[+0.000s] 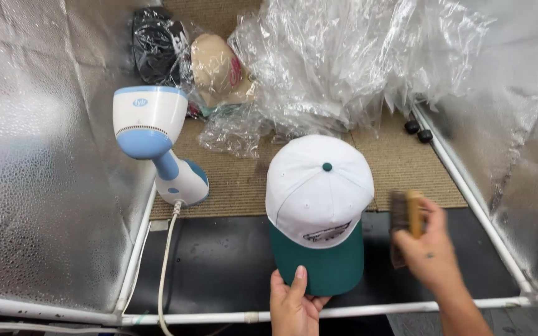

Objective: A person uses a handheld steamer and a brush to clean and reshape a baseball cap at a workstation.

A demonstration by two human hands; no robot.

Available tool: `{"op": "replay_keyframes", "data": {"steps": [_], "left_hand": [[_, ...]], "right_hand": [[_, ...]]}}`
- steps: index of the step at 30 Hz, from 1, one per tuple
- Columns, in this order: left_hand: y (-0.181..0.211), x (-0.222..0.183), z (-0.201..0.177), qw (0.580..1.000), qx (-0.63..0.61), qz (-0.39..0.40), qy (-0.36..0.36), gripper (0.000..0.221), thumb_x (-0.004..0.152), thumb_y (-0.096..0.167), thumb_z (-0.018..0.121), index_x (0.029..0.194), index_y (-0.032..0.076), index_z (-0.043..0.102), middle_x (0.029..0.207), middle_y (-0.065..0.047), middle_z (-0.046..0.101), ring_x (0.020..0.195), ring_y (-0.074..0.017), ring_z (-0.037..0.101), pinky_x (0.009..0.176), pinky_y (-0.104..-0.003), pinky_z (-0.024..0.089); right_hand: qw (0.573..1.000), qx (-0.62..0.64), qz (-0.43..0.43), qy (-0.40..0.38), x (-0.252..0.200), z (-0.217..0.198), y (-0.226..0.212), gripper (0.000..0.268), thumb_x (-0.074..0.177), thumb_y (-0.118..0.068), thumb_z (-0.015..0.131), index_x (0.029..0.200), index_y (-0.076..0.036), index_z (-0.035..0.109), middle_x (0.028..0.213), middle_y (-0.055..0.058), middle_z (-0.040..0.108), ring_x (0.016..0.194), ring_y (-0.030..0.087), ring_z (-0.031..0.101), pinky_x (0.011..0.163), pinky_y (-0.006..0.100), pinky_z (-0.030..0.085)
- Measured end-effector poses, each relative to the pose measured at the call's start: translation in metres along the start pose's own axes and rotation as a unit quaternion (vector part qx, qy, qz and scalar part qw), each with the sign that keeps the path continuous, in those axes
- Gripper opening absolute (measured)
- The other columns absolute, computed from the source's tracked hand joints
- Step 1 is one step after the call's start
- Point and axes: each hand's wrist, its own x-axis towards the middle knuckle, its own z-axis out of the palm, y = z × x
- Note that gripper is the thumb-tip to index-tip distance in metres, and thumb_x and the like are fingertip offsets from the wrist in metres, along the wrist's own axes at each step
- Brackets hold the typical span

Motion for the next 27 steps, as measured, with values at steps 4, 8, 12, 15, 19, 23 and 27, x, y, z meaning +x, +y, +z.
{"op": "replay_keyframes", "data": {"steps": [4,8,12,15,19,23,27], "left_hand": [[-0.008,0.013,-0.009,0.999,-0.007,0.019,-0.029,0.038,0.094,0.010,0.061,0.131,0.007,0.051,0.131,-0.021,0.067,0.114,-0.0422,0.065,0.080,-0.065,0.055],[-0.022,0.041,-0.022,1.000,-0.005,0.013,0.017,0.048,0.089,0.011,0.066,0.135,0.009,0.053,0.125,-0.025,0.067,0.108,-0.0474,0.065,0.079,-0.074,0.053],[-0.024,0.054,-0.039,0.999,0.023,0.047,-0.012,0.053,0.082,0.014,0.068,0.132,0.007,0.055,0.123,-0.027,0.069,0.101,-0.0491,0.068,0.060,-0.066,0.056],[-0.007,0.018,-0.016,0.999,0.028,0.020,0.006,0.047,0.090,0.013,0.063,0.137,0.009,0.056,0.125,-0.025,0.071,0.107,-0.0464,0.068,0.073,-0.065,0.057],[-0.013,0.041,-0.021,0.999,0.014,0.026,0.019,0.064,0.079,0.017,0.069,0.140,0.003,0.055,0.132,-0.029,0.065,0.108,-0.0505,0.066,0.069,-0.066,0.056],[-0.021,0.048,-0.042,1.000,0.011,0.008,-0.001,0.054,0.080,0.015,0.071,0.131,0.007,0.054,0.128,-0.028,0.067,0.100,-0.0523,0.068,0.060,-0.062,0.057],[-0.014,0.031,-0.027,1.000,-0.007,0.013,0.008,0.058,0.081,0.012,0.065,0.138,0.008,0.056,0.132,-0.027,0.067,0.110,-0.0505,0.066,0.070,-0.066,0.056]], "right_hand": [[0.986,0.144,-0.059,0.060,-0.007,-0.016,-0.062,0.073,0.088,-0.020,0.066,0.146,-0.003,0.026,0.137,0.017,0.050,0.107,0.026,0.058,0.082,0.045,0.052],[0.914,-0.031,-0.370,-0.163,-0.025,-0.005,-0.112,0.053,0.079,-0.025,0.062,0.128,-0.014,0.046,0.117,0.014,0.062,0.100,0.028,0.061,0.085,0.043,0.048],[0.761,-0.329,-0.508,-0.232,0.033,0.032,-0.139,0.050,0.093,-0.051,0.054,0.140,-0.038,0.061,0.142,0.002,0.063,0.122,0.029,0.063,0.095,0.044,0.049],[0.784,-0.457,-0.402,-0.120,0.078,0.021,-0.188,0.042,0.099,-0.050,0.048,0.132,-0.028,0.064,0.113,0.010,0.065,0.104,0.035,0.065,0.074,0.053,0.054],[0.868,-0.323,-0.331,-0.181,0.013,0.022,-0.212,0.040,0.094,-0.051,0.056,0.120,-0.022,0.067,0.109,0.002,0.074,0.096,0.022,0.069,0.080,0.041,0.055],[0.663,-0.152,-0.702,-0.211,0.013,0.041,-0.163,0.036,0.097,-0.035,0.064,0.123,-0.012,0.069,0.119,0.013,0.073,0.083,0.035,0.067,0.071,0.048,0.051],[0.939,-0.204,-0.142,-0.238,0.043,0.019,-0.213,0.045,0.092,-0.041,0.063,0.133,-0.024,0.072,0.114,0.003,0.076,0.098,0.020,0.066,0.087,0.035,0.052]]}}
